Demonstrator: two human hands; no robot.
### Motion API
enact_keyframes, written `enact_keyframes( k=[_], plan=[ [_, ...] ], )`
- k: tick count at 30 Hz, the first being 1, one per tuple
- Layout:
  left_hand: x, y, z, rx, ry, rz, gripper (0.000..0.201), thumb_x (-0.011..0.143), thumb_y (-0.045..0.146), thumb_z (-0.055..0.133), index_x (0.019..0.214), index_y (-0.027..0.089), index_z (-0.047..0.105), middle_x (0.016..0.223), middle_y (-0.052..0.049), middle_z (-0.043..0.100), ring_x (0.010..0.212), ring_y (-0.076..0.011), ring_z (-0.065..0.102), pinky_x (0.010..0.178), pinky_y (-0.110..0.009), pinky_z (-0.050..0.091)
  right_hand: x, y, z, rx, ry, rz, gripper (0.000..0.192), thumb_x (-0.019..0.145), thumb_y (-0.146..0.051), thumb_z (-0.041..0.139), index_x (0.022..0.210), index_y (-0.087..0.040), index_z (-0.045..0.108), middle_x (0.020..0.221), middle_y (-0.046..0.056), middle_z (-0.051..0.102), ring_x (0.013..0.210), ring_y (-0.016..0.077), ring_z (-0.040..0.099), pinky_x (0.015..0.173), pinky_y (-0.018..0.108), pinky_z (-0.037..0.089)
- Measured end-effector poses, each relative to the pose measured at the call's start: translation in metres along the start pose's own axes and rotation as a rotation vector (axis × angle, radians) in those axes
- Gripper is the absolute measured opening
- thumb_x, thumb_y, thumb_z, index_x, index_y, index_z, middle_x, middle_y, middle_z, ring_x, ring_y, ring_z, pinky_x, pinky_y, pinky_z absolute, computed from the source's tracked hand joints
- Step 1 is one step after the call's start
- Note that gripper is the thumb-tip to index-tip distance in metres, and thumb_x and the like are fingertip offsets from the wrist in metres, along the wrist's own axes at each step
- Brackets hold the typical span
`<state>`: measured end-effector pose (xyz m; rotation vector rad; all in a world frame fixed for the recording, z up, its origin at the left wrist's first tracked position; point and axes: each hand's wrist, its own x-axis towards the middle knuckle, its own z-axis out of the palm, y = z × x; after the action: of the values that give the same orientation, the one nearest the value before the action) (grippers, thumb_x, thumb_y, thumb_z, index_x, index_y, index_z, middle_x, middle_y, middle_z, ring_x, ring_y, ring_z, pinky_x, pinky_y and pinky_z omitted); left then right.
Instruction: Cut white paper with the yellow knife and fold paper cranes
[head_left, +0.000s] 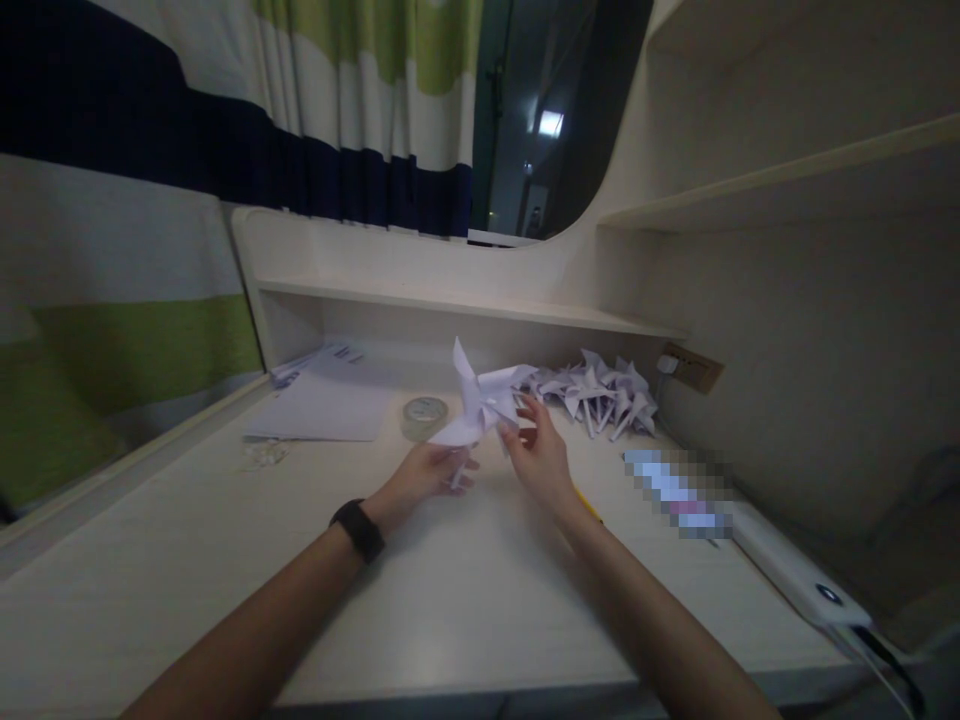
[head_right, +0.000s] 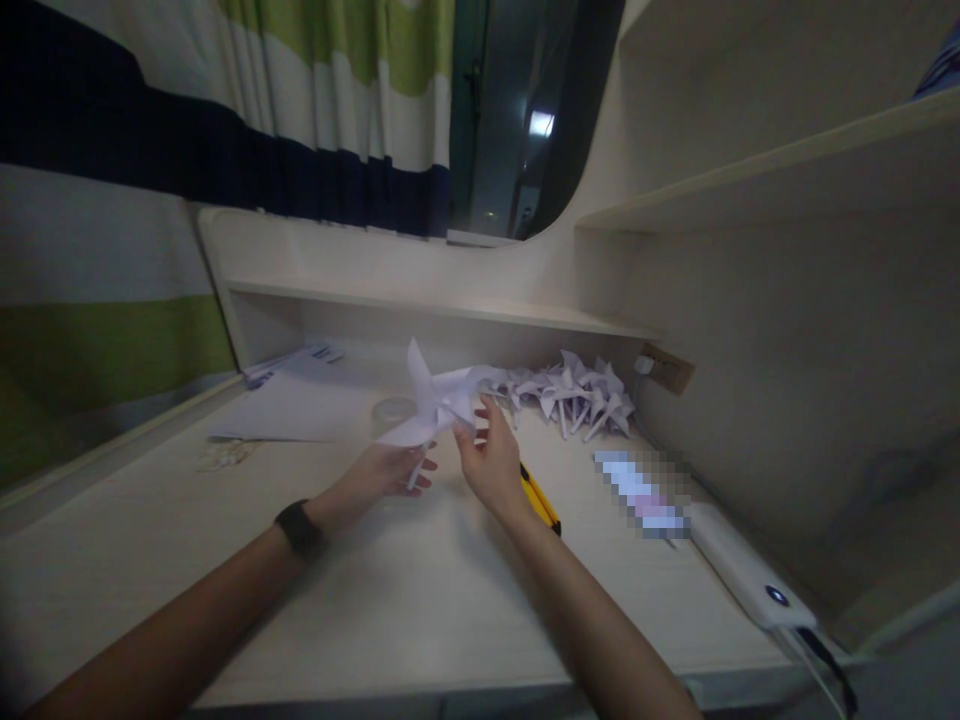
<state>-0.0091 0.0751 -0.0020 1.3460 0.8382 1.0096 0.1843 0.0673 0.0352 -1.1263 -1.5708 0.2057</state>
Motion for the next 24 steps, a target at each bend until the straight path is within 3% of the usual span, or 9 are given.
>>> enact_keyframes(
  k=[5,10,12,14,16,17,19,21,24],
  plan=[
    [-0.001,-0.003,-0.001,-0.088,-0.057,0.029,0.046,0.074,0.044,0.074,0.109,0.015,0.066,0.094,-0.01,0.067,0.077,-0.0197,0.065,0.078,-0.04,0.052,-0.013,0.01,0.012,0.145,-0.068,0.126,0.042,0.083,-0.037,0.059,0.12,-0.017,0.053,0.075,0.004,0.07,0.065,0.0197,0.066,0.063,0.032,0.053],
    [-0.003,0.001,0.007,-0.077,-0.131,0.085,0.042,0.077,0.04,0.072,0.111,0.015,0.068,0.102,-0.012,0.066,0.087,-0.0214,0.063,0.083,-0.039,0.05,-0.025,0.003,0.024,0.478,-0.218,0.244,0.044,0.081,-0.04,0.061,0.118,-0.018,0.053,0.076,0.003,0.071,0.064,0.0201,0.068,0.06,0.032,0.055],
    [-0.003,0.001,0.009,-0.064,-0.121,0.083,0.04,0.078,0.04,0.071,0.108,0.014,0.069,0.1,-0.012,0.067,0.088,-0.022,0.063,0.082,-0.038,0.05,-0.028,-0.003,0.022,0.497,-0.314,0.225,0.041,0.082,-0.042,0.06,0.115,-0.018,0.056,0.075,0.003,0.071,0.064,0.0197,0.068,0.06,0.031,0.054],
    [-0.003,-0.001,0.009,-0.078,-0.11,0.073,0.039,0.078,0.041,0.071,0.105,0.013,0.07,0.101,-0.013,0.066,0.089,-0.0227,0.062,0.081,-0.038,0.05,-0.027,-0.009,0.016,0.338,-0.304,0.151,0.031,0.085,-0.044,0.056,0.1,-0.018,0.064,0.068,0.002,0.069,0.06,0.0179,0.065,0.058,0.028,0.051],
    [-0.002,-0.002,0.008,-0.099,-0.079,0.048,0.041,0.075,0.042,0.073,0.103,0.013,0.07,0.107,-0.014,0.065,0.09,-0.0236,0.063,0.081,-0.039,0.051,-0.022,-0.01,0.005,0.051,-0.092,0.023,0.03,0.088,-0.043,0.052,0.079,-0.018,0.065,0.061,0.002,0.063,0.057,0.0159,0.06,0.059,0.026,0.046],
    [-0.002,-0.003,0.007,-0.102,-0.054,0.035,0.041,0.074,0.042,0.074,0.102,0.012,0.071,0.109,-0.014,0.064,0.091,-0.0239,0.063,0.081,-0.039,0.052,-0.018,-0.009,0.0,-0.081,0.038,-0.04,0.03,0.088,-0.043,0.052,0.077,-0.018,0.064,0.061,0.002,0.061,0.058,0.0157,0.058,0.06,0.027,0.045],
    [-0.002,-0.003,0.006,-0.086,-0.013,0.018,0.044,0.071,0.043,0.076,0.101,0.012,0.071,0.109,-0.015,0.063,0.089,-0.024,0.063,0.078,-0.038,0.053,-0.008,-0.003,-0.01,-0.251,0.195,-0.114,0.028,0.088,-0.041,0.052,0.091,-0.016,0.064,0.069,0.003,0.062,0.06,0.0158,0.055,0.061,0.027,0.042],
    [-0.002,-0.002,0.006,-0.055,-0.002,0.006,0.046,0.071,0.044,0.076,0.102,0.012,0.07,0.106,-0.014,0.064,0.086,-0.0229,0.064,0.075,-0.037,0.053,-0.001,0.005,-0.015,-0.361,0.212,-0.134,0.033,0.087,-0.041,0.052,0.104,-0.015,0.062,0.078,0.005,0.064,0.062,0.0159,0.055,0.062,0.027,0.041],
    [-0.003,0.001,0.007,0.002,0.003,0.007,0.047,0.07,0.046,0.075,0.101,0.011,0.07,0.099,-0.013,0.065,0.08,-0.0206,0.064,0.071,-0.034,0.053,0.0,0.011,-0.014,-0.473,0.083,-0.143,0.029,0.09,-0.037,0.048,0.083,-0.016,0.067,0.072,0.005,0.065,0.061,0.0156,0.055,0.06,0.026,0.037]
  ],
)
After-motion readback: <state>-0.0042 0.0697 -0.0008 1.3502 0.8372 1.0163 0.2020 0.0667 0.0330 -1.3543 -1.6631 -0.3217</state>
